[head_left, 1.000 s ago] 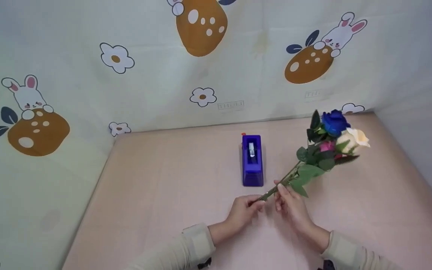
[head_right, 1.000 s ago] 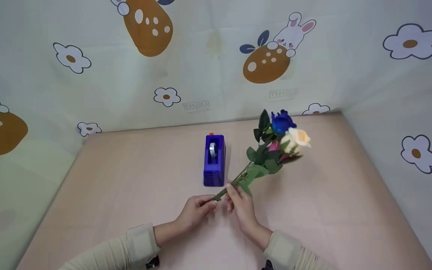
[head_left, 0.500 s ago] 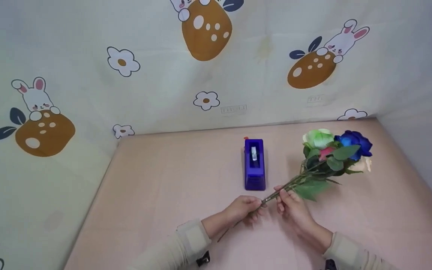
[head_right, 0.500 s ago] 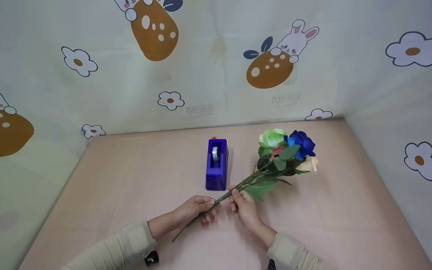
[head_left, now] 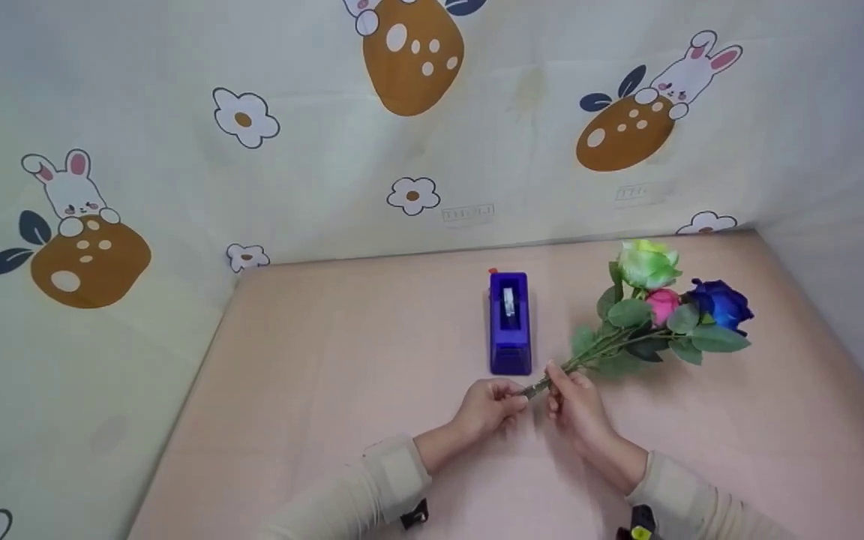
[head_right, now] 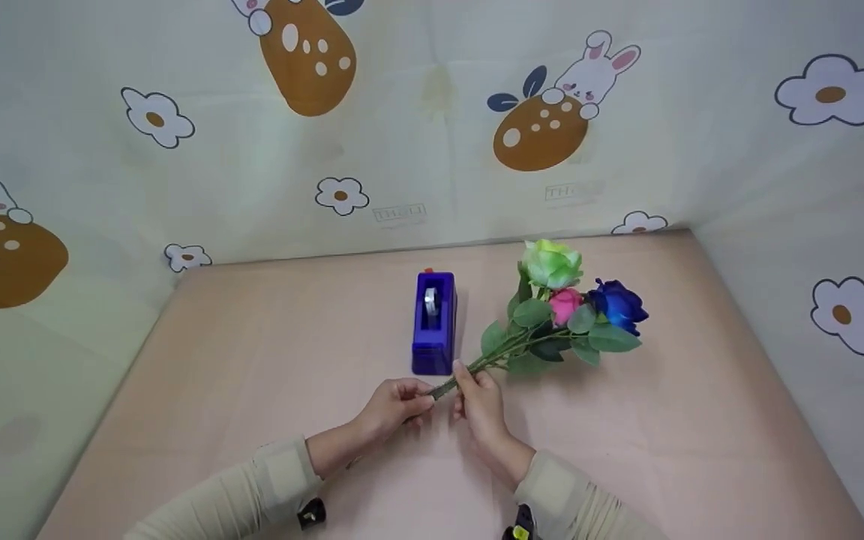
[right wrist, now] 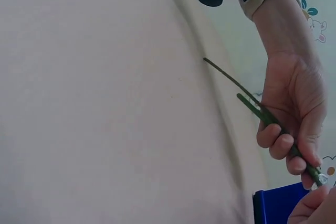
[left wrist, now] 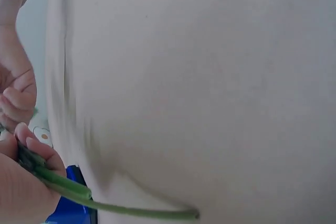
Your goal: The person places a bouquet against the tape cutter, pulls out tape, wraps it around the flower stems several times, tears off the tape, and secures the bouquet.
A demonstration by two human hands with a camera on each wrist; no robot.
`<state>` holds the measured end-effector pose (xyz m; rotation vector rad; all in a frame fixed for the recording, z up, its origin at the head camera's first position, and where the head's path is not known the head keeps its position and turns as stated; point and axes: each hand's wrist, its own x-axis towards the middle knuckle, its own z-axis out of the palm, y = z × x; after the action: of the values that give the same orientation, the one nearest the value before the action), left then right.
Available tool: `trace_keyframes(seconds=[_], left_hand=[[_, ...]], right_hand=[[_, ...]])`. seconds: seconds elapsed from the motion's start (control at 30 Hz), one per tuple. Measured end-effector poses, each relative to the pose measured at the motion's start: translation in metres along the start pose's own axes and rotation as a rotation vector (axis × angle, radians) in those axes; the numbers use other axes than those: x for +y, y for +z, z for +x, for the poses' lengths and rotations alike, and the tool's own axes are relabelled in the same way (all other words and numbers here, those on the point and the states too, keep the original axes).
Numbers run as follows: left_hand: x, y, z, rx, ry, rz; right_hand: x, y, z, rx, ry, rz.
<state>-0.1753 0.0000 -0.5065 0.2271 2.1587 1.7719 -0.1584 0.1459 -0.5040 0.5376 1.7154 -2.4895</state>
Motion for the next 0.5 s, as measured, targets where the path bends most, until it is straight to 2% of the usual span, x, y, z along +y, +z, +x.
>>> trace_keyframes(seconds=[0.1, 0.33, 0.5], left_hand=[[0.0, 0.0, 0.001, 0.017, 0.023, 0.033], [0.005, -0.008, 0.003, -0.135, -0.051, 0.063], [0.006, -0.011, 0.007, -0.159, -0.033, 0.053]], right_hand=[[-0.002, 0.001, 0.002, -0.009, 0.001, -0.032], [-0.004, -0.006, 0.006, -0.112, 0.059, 0.011], [-0.006, -0.009, 0.008, -0.14, 0.057, -0.039]])
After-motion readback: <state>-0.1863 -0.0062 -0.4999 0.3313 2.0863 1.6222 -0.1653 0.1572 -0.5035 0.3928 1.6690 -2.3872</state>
